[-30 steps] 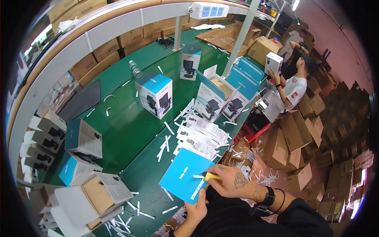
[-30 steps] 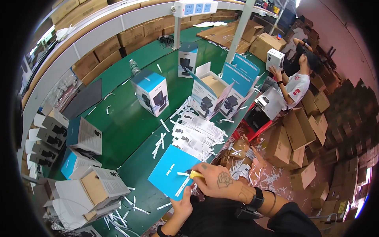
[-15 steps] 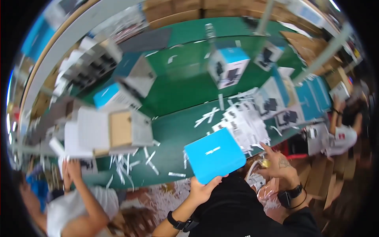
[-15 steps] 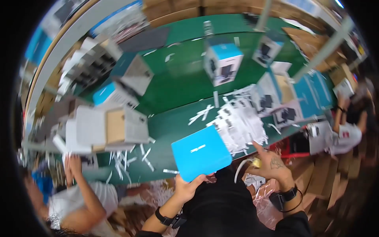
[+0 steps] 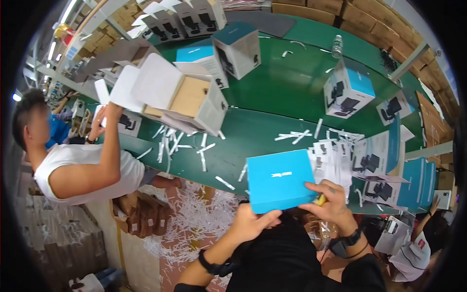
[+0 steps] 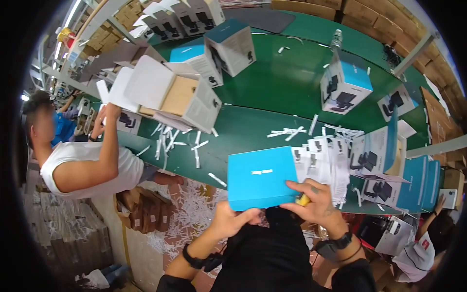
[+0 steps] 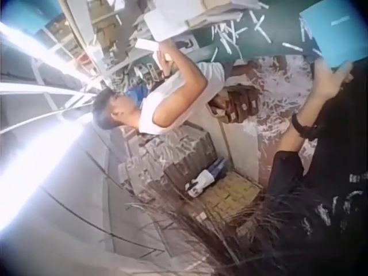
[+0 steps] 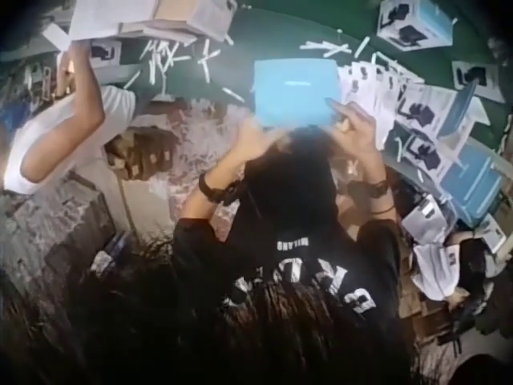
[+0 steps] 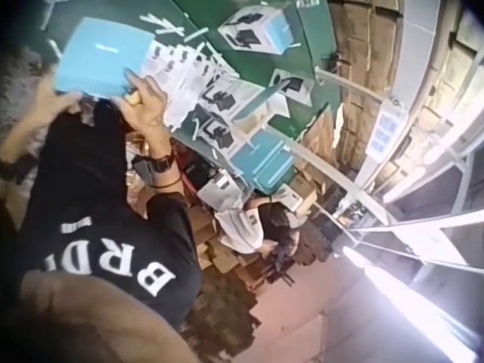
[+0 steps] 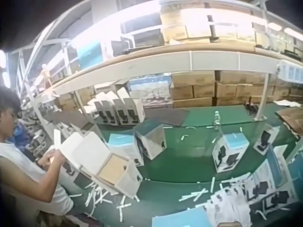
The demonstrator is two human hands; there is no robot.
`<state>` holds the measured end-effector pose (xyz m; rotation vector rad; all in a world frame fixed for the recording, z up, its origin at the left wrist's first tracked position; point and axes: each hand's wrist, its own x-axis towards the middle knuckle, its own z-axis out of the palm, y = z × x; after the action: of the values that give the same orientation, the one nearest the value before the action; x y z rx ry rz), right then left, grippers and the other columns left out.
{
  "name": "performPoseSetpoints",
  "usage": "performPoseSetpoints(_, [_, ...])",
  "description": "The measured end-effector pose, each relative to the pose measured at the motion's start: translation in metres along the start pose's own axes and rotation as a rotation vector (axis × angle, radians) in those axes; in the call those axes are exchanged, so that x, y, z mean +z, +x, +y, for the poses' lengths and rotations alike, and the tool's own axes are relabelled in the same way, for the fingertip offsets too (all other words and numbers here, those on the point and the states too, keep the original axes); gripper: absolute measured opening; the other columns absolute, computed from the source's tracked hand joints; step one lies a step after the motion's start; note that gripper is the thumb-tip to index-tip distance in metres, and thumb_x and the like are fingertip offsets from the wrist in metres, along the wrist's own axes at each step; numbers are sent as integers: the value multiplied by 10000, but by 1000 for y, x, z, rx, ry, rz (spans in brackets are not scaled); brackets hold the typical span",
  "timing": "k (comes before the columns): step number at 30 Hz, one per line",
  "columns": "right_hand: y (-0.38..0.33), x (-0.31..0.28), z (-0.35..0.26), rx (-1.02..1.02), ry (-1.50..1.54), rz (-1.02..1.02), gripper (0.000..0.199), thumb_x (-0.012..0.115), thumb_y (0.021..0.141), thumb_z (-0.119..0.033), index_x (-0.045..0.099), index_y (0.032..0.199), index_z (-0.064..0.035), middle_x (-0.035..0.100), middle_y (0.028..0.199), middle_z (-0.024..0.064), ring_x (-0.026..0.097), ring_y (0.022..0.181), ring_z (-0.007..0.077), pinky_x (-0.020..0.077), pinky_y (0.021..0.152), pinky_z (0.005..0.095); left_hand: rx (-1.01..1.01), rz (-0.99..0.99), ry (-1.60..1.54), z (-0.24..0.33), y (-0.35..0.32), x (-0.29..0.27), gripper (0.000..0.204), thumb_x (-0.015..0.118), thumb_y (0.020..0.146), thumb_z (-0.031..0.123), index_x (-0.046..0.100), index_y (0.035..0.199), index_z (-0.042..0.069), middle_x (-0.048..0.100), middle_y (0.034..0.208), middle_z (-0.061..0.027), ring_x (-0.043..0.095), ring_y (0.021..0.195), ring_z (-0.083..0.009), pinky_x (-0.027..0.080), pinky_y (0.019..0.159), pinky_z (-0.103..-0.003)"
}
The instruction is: The person removes a small blue box from a larger white box, cuts its tape with a utility knife, and places a manual inside the white box. They then return the blue box to the white box and close the lid, repeating the process.
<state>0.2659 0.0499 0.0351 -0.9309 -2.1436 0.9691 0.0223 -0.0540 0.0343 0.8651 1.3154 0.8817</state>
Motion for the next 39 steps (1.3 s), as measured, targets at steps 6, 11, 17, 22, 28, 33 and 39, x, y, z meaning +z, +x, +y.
performPoseSetpoints(6, [-4, 14, 18, 15, 53, 123, 485, 926, 714, -130, 729, 1153, -65, 621, 774, 75, 599, 615, 191, 488, 579, 289, 513, 469, 693, -1, 4, -33, 443, 906, 723, 90, 737, 1119, -12, 702, 1228, -199, 684, 834, -153, 564, 600, -274])
performPoseSetpoints(11, [-7, 20, 20, 34, 102, 148, 439, 909, 723, -77, 726, 1121, -39, 587, 748, 64, 553, 621, 162, 430, 567, 287, 597, 260, 745, 5, 26, -35, 561, 897, 723, 105, 703, 1241, 12, 611, 1375, -236, 723, 977, -270, 576, 721, -298])
performPoseSetpoints(17, [-10, 12, 37, 14, 144, 87, 436, 889, 730, -64, 731, 1136, -46, 574, 749, 59, 544, 630, 157, 440, 583, 291, 676, 201, 771, -13, 31, -39, 639, 828, 756, 54, 617, 1355, -17, 497, 1500, -260, 666, 1104, -327, 562, 880, -385])
performPoseSetpoints(22, [-16, 11, 53, -57, 16, 30, 499, 896, 726, -88, 713, 1189, -61, 565, 752, 59, 528, 630, 160, 423, 581, 293, 740, 230, 1245, -1, 22, -40, 589, 760, 832, 180, 609, 1381, 27, 493, 1510, -251, 556, 1314, -396, 444, 1053, -547])
performPoseSetpoints(28, [-19, 39, 67, -60, 225, 120, 542, 898, 742, -149, 688, 1240, -112, 564, 768, 59, 544, 620, 172, 414, 538, 292, 687, 149, 1305, -10, 19, -34, 629, 727, 876, 244, 543, 1417, -20, 484, 1523, -235, 438, 1423, -412, 321, 1136, -603])
performPoseSetpoints(33, [-23, 44, 77, -101, 225, 219, 527, 914, 736, -169, 689, 1210, -113, 566, 764, 54, 533, 585, 195, 413, 515, 304, 685, 180, 1320, -21, 20, -24, 703, 750, 864, 277, 500, 1447, -25, 446, 1548, -239, 419, 1434, -427, 307, 1143, -620])
performPoseSetpoints(39, [-31, 64, 71, -271, 36, 319, 514, 911, 721, -198, 704, 1182, -106, 488, 716, 32, 481, 520, 199, 397, 473, 325, 531, 134, 1493, 33, 35, 24, 815, 787, 804, 233, 433, 1510, 32, 309, 1610, -282, 291, 1484, -493, 235, 1146, -698])
